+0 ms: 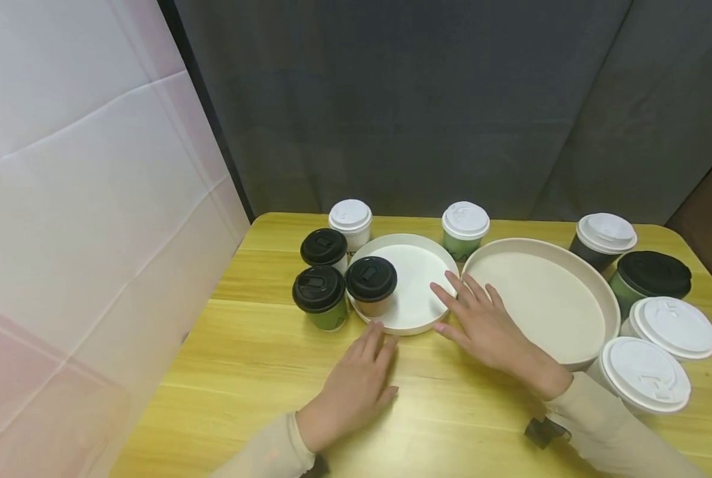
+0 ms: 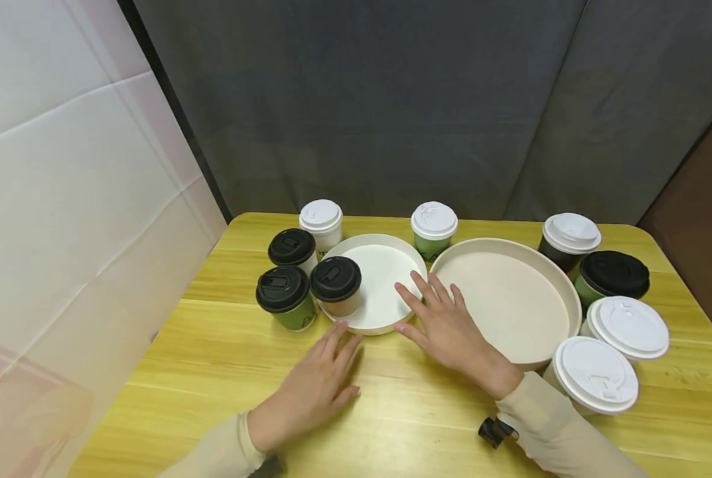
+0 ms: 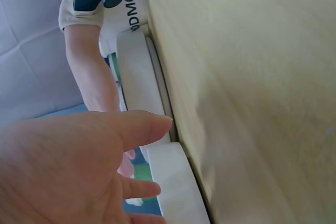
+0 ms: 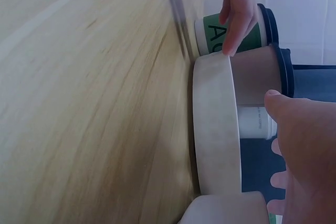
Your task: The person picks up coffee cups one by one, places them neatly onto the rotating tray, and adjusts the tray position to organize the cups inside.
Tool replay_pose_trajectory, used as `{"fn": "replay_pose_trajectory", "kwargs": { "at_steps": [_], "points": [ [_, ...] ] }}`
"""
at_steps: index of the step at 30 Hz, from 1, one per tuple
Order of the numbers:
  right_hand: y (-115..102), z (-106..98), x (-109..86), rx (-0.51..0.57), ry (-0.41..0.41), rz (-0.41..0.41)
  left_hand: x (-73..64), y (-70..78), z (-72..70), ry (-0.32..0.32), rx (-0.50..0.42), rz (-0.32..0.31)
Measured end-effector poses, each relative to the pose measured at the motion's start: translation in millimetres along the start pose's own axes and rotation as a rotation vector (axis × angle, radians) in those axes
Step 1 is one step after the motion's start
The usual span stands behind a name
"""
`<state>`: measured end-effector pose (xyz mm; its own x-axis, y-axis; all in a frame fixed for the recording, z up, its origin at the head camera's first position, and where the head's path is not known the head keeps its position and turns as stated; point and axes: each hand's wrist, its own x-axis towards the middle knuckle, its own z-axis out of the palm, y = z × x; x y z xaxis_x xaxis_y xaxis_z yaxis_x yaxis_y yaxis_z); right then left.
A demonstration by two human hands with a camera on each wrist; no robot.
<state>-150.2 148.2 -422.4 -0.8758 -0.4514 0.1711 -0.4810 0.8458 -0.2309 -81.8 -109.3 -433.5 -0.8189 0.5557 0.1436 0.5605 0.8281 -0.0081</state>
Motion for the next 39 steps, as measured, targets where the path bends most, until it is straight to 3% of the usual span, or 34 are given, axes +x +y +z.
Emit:
{"fn": "replay_pose_trajectory", "kwargs": {
  "at_steps": [6, 13, 31, 39],
  "points": [
    [-1, 0, 0.6, 0.000, 0.004, -0.005, -1.7, -6.0, -0.6, -0.041, -0.021, -0.047],
    [-2, 0, 1.5, -0.002, -0.005, -0.004, 0.5, -9.8, -2.0, -0.003, -0.048, -0.079],
    [-2, 1, 2.0, 0.003, -0.016, -0.003, 1.1, -13.9, -0.4, 0.002, -0.071, -0.130],
    [-3, 3, 2.2, 0.002, -0.016, 0.000, -0.4, -15.7, 3.3, 0.040, -0.017, -0.103]
  ]
}}
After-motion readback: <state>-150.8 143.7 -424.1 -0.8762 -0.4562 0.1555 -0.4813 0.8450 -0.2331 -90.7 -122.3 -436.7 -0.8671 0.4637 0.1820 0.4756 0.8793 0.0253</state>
